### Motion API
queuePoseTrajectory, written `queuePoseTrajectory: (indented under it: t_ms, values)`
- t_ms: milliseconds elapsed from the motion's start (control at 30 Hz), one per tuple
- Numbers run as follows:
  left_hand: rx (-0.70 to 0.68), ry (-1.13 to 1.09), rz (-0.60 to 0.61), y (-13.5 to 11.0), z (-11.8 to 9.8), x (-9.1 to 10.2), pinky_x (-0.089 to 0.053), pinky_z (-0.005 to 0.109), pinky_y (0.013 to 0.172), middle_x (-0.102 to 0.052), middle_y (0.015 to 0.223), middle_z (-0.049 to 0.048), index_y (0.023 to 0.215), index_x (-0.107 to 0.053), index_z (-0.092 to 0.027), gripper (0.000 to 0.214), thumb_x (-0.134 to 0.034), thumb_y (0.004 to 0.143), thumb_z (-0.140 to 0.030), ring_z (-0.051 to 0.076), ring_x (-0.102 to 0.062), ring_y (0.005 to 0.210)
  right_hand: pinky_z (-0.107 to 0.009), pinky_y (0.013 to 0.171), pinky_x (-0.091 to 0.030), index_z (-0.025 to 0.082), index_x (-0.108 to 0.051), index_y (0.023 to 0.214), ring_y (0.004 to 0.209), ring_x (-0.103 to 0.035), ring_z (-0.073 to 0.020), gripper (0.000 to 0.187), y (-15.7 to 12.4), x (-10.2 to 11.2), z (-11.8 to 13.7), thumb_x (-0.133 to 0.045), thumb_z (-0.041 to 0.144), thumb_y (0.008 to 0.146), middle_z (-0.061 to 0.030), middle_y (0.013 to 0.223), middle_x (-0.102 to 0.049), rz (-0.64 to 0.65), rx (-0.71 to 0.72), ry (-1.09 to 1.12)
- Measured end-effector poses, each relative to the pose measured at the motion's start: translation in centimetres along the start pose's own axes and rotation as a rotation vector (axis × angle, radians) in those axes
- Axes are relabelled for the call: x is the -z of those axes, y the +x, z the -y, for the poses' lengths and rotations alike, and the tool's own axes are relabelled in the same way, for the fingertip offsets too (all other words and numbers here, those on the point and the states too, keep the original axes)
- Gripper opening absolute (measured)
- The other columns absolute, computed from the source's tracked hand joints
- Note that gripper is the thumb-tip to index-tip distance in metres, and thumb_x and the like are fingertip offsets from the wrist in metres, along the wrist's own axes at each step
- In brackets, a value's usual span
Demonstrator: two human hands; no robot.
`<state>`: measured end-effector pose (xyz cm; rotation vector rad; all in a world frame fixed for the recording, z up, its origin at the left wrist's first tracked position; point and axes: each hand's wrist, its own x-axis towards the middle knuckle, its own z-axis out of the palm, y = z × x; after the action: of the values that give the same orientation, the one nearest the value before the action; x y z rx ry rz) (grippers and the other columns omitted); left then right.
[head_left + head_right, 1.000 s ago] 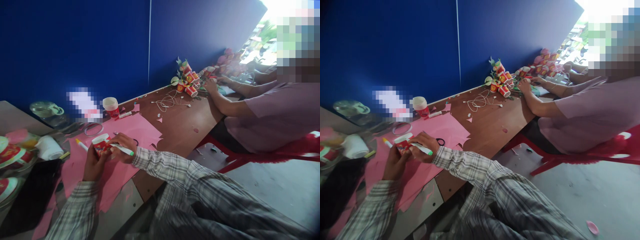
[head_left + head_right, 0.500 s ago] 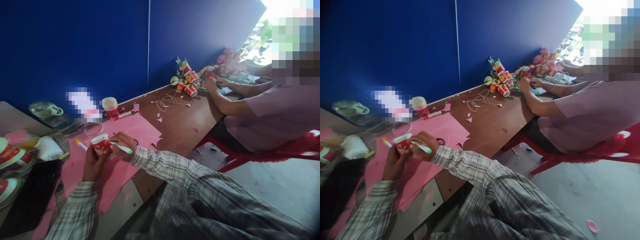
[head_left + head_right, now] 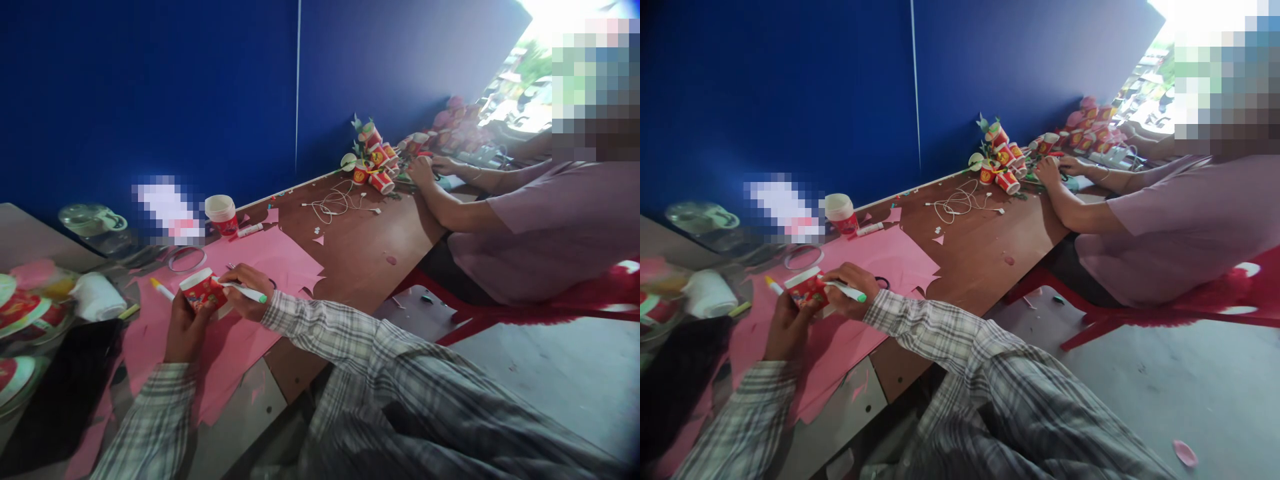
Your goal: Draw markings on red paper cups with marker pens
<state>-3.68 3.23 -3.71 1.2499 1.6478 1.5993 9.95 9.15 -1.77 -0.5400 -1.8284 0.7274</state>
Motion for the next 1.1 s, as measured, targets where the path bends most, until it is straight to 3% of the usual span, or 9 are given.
queuePoseTrajectory:
  t_ms: [200, 500, 667, 833, 1100]
  values:
    - [0.019, 0.059, -0.016, 0.0, -0.1, 0.1, -0.038, 0.027, 0.069, -0.051, 0.089, 0.0026, 0.102, -0.044, -0.018, 0.042, -0.053, 0.065, -0.035, 0.011, -0.046, 0.076, -0.022, 0.068, -0.052, 0.012, -0.064, 0.084, 0.074, -0.062, -0.0084, 0.039, -0.1, 0.0, 0.2, -0.032, 0.035, 0.086, -0.0043, 0.080, -0.065, -0.033, 0.027, -0.012]
    - [0.035, -0.009, 0.000, 0.0, -0.6, -0.1, -0.039, 0.026, 0.065, -0.051, 0.087, 0.0027, 0.099, -0.044, -0.018, 0.043, -0.056, 0.062, -0.039, 0.011, -0.048, 0.073, -0.029, 0.078, -0.057, 0.013, -0.061, 0.093, 0.080, -0.062, -0.0132, 0.028, -1.0, -0.6, -0.2, -0.039, 0.028, 0.084, -0.0069, 0.085, -0.065, 0.081, 0.108, 0.085]
    - [0.042, -0.001, -0.001, 0.0, -0.3, -0.1, -0.040, 0.029, 0.069, -0.051, 0.091, 0.0034, 0.100, -0.044, -0.019, 0.044, -0.055, 0.062, -0.039, 0.012, -0.049, 0.077, -0.025, 0.078, -0.057, 0.017, -0.062, 0.093, 0.081, -0.062, -0.0104, 0.027, -0.9, -0.6, 0.0, -0.039, 0.029, 0.085, -0.0048, 0.085, -0.064, 0.055, 0.117, 0.059]
    - [0.014, 0.016, -0.013, 0.1, -0.1, 0.0, -0.040, 0.034, 0.072, -0.052, 0.092, 0.0049, 0.098, -0.046, -0.023, 0.040, -0.055, 0.062, -0.038, 0.016, -0.049, 0.079, -0.022, 0.076, -0.055, 0.013, -0.063, 0.091, 0.081, -0.063, -0.0096, 0.033, -0.8, -0.6, 0.0, -0.036, 0.032, 0.086, -0.0049, 0.086, -0.065, 0.041, 0.102, 0.041]
    - [0.032, 0.045, -0.025, 0.0, 0.4, 0.2, -0.038, 0.027, 0.067, -0.052, 0.090, 0.0028, 0.104, -0.045, -0.018, 0.044, -0.054, 0.064, -0.036, 0.012, -0.048, 0.075, -0.027, 0.075, -0.054, 0.012, -0.060, 0.087, 0.074, -0.059, -0.0118, 0.025, -0.5, -0.5, 0.1, -0.038, 0.024, 0.084, -0.0063, 0.081, -0.065, -0.014, 0.063, 0.022]
